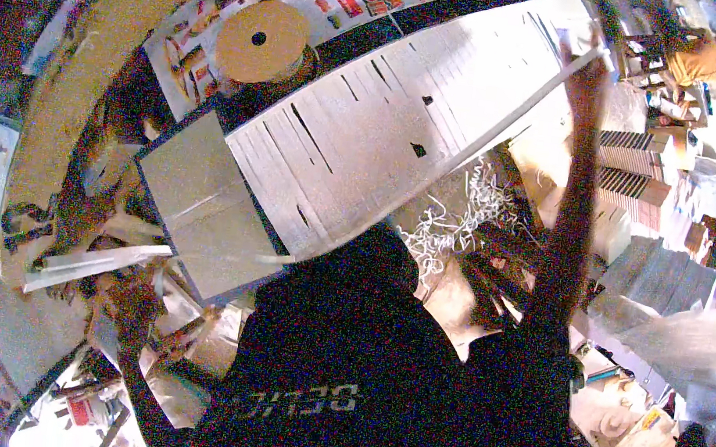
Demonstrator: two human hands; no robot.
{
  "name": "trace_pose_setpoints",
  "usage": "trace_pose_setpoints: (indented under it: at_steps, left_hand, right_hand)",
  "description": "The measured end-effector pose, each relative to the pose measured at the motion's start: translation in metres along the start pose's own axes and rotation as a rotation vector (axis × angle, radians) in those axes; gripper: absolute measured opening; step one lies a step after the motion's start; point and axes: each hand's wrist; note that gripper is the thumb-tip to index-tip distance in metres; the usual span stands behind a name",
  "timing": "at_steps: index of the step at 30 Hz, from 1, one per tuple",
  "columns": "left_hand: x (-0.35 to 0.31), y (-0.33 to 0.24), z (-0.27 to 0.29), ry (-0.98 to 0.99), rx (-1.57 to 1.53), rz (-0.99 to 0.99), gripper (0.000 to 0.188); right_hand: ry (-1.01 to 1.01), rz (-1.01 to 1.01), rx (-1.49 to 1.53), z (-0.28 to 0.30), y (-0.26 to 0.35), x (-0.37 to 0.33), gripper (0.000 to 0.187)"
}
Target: The person pulls white ribbon from a spool and lays it across a row of paper strips, using a blue glue applicator to secure the ribbon to the paper.
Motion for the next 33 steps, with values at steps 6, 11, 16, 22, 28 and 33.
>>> trace_pose_setpoints:
  at_steps: [6, 11, 16, 22, 28, 33]
  left_hand:
    - [-0.007, 0.096, -0.026, 0.133, -0.521, 0.198, 0.012]
    - [-0.018, 0.013, -0.030, 0.273, -0.524, 0.216, 0.012]
    - [0.042, -0.030, -0.064, 0.687, -0.582, 0.243, 0.025]
    - [0.054, -0.061, -0.080, 0.583, -0.560, 0.042, 0.053]
    - [0.078, -0.118, -0.113, 0.485, -0.611, 0.068, 0.050]
    - [0.088, -0.135, -0.125, 0.380, -0.633, 0.091, 0.021]
  right_hand:
    - [0.063, -0.079, -0.282, 0.045, -0.096, 0.100, 0.026]
    - [0.180, -0.136, -0.377, 0.050, -0.136, 0.132, 0.028]
    - [0.228, -0.114, -0.394, 0.038, -0.142, 0.153, 0.030]
    - [0.248, -0.046, -0.331, 0.051, -0.145, 0.128, 0.031]
    - [0.467, 0.001, 0.487, 0.039, -0.002, -0.013, 0.033]
    - [0.723, -0.284, 0.734, 0.049, 0.176, -0.136, 0.030]
Point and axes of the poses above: each hand's wrist, its own x-axis towards the middle knuckle, its own z-axis out of the back of the hand, y = z × x, and after that the axes turned 8 degrees about z, right-handed
